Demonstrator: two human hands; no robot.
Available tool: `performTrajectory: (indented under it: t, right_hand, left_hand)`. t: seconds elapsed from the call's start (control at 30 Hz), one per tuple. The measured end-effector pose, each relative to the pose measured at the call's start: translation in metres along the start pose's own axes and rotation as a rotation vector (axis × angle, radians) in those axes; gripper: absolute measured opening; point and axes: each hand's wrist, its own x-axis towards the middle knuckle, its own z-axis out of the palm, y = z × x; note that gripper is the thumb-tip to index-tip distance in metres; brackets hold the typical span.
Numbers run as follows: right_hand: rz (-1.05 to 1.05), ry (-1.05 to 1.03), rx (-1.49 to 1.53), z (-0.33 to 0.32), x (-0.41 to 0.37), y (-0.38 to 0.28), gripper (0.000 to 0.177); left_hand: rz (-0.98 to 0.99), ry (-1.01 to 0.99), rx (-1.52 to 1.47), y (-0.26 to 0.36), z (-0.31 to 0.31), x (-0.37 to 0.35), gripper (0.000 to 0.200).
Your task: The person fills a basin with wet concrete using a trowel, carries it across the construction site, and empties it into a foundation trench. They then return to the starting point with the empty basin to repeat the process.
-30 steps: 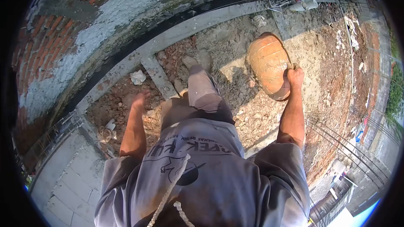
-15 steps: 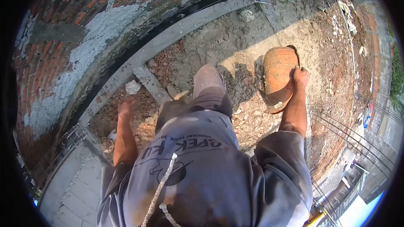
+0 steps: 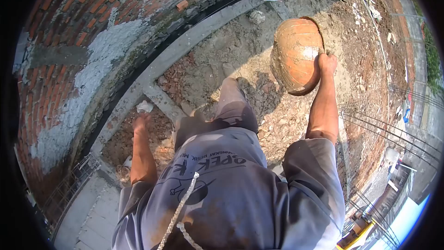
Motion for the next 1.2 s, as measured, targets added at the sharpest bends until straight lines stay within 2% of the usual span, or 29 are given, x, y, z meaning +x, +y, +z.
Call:
performTrajectory:
  t: [0.07,0.17,0.27,0.3,0.37,0.43,0.53,0.6,0.7,0.77,0.8,0.83,0.93,1.03,1.1,1.13,1.2]
  right_hand:
    - [-0.065,0.006,-0.133,0.011,0.016,0.001,0.043]
    - [-0.057,0.052,0.104,0.005,0.019,-0.017,0.041]
    - [-0.126,0.004,0.043,0.001,0.029,-0.023,0.050]
    - [-0.087,-0.031,-0.006,0.003,0.034,-0.019,0.050]
    - [0.005,-0.112,-0.117,0.007,0.036,-0.004,0.049]
    - [-0.040,-0.010,-0.004,-0.010,0.023,-0.003,0.049]
    - [-0.063,0.074,0.075,-0.036,0.004,0.005,0.055]
    - [-0.026,0.034,-0.007,-0.037,0.021,0.016,0.055]
    - [-0.027,0.072,-0.049,-0.030,0.029,0.016,0.053]
    - [-0.012,0.119,-0.015,-0.034,0.018,0.012,0.052]
    - [0.011,0.067,-0.046,-0.025,0.028,0.024,0.052]
    - [-0.056,0.027,-0.088,-0.037,0.016,0.018,0.045]
    - [0.001,0.054,-0.068,-0.029,0.036,0.052,0.044]
    - [0.032,0.024,-0.040,-0.017,0.067,0.095,0.044]
    - [0.038,0.087,0.049,-0.010,0.081,0.108,0.047]
    - [0.039,0.036,0.201,0.005,0.098,0.124,0.049]
    - [0.036,-0.071,0.185,0.024,0.127,0.146,0.045]
  left_hand:
    - [0.002,-0.002,-0.025,0.017,0.020,-0.027,0.035]
    - [-0.062,0.071,0.069,0.032,0.037,-0.056,0.041]
    - [-0.038,0.065,-0.175,0.002,0.036,-0.037,0.037]
    - [-0.040,0.047,-0.216,0.000,0.033,-0.037,0.036]
    - [-0.042,-0.002,-0.075,0.001,0.038,-0.062,0.036]
    - [-0.084,-0.033,0.015,-0.007,0.042,-0.042,0.037]
    - [-0.051,-0.009,0.007,-0.016,0.022,0.004,0.034]
    - [0.018,0.007,0.003,-0.025,0.005,0.035,0.030]
    - [0.102,0.086,-0.131,-0.007,0.009,0.016,0.027]
    - [0.020,0.060,-0.078,-0.004,0.016,0.003,0.028]
    - [-0.032,0.028,-0.021,-0.011,0.019,0.005,0.030]
    - [-0.081,-0.001,0.035,-0.013,0.022,0.005,0.031]
    - [-0.079,-0.016,0.105,-0.016,0.037,-0.008,0.035]
    - [-0.038,-0.017,0.027,0.003,0.052,-0.016,0.041]
    - [0.005,0.062,0.093,0.023,0.074,-0.010,0.044]
    - [0.033,0.103,0.128,0.042,0.092,-0.012,0.045]
    - [0.056,0.072,0.201,0.085,0.142,-0.028,0.040]
